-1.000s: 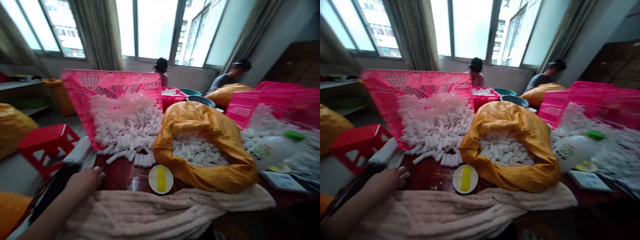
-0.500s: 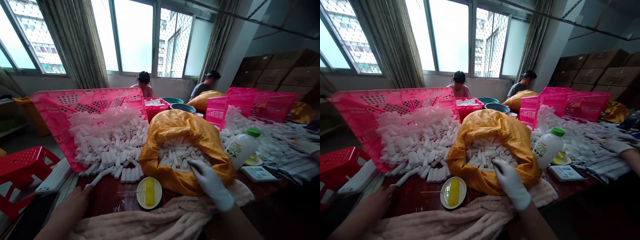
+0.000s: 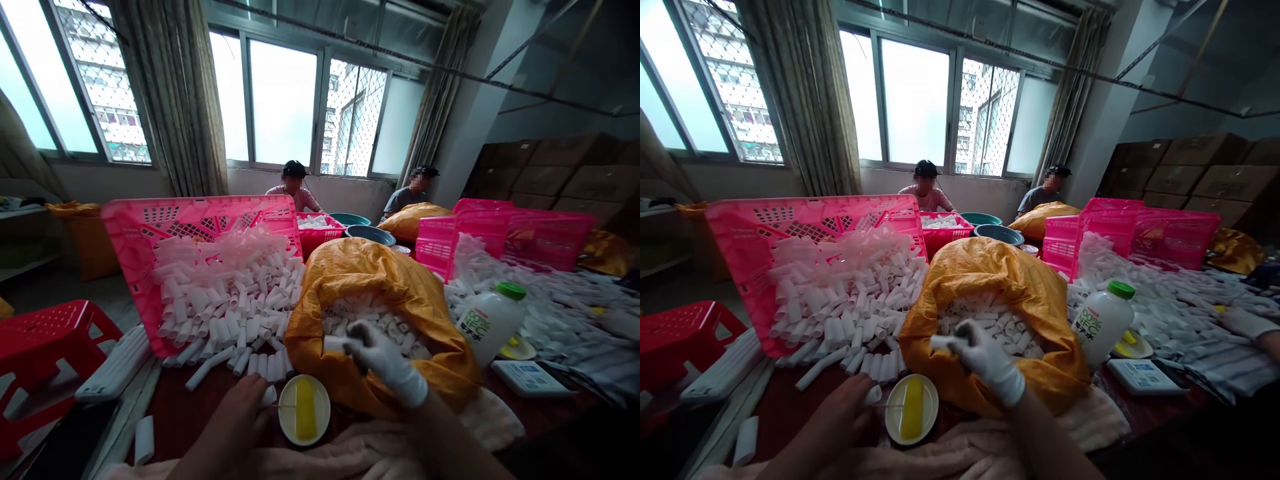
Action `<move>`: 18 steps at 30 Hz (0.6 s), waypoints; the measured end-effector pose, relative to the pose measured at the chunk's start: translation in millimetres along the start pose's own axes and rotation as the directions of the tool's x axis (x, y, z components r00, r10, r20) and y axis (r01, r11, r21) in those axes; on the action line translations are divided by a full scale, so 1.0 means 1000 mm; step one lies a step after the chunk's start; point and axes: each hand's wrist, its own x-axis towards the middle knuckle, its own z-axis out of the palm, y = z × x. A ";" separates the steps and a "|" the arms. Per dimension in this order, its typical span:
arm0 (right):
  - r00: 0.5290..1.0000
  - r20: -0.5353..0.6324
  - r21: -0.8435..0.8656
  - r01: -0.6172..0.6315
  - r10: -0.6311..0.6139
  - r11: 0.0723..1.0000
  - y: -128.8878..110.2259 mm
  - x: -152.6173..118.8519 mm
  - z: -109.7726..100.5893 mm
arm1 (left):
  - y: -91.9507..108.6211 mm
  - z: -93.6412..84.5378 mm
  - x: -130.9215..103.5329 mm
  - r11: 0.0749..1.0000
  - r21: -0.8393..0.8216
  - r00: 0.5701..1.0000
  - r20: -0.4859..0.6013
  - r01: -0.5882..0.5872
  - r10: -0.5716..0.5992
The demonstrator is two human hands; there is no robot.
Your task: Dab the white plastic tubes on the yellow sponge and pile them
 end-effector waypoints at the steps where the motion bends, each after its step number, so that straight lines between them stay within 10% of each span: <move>1: 0.995 0.095 0.207 -0.015 -0.005 0.978 0.003 -0.012 0.014 | -0.003 0.006 0.000 1.000 -0.005 1.000 0.005 0.005 -0.005; 5: 0.952 0.305 0.456 -0.173 0.029 0.873 0.019 -0.030 0.061 | -0.013 0.022 -0.001 0.999 -0.038 1.000 0.018 -0.009 0.009; 13: 0.995 0.019 0.088 0.091 -0.093 0.992 0.042 -0.011 0.070 | -0.006 0.027 -0.001 0.996 -0.064 0.997 -0.022 -0.069 0.068; 18: 0.989 0.062 0.028 0.134 -0.136 0.991 0.050 -0.015 0.074 | -0.003 0.027 -0.002 0.999 0.002 0.999 0.002 -0.043 0.043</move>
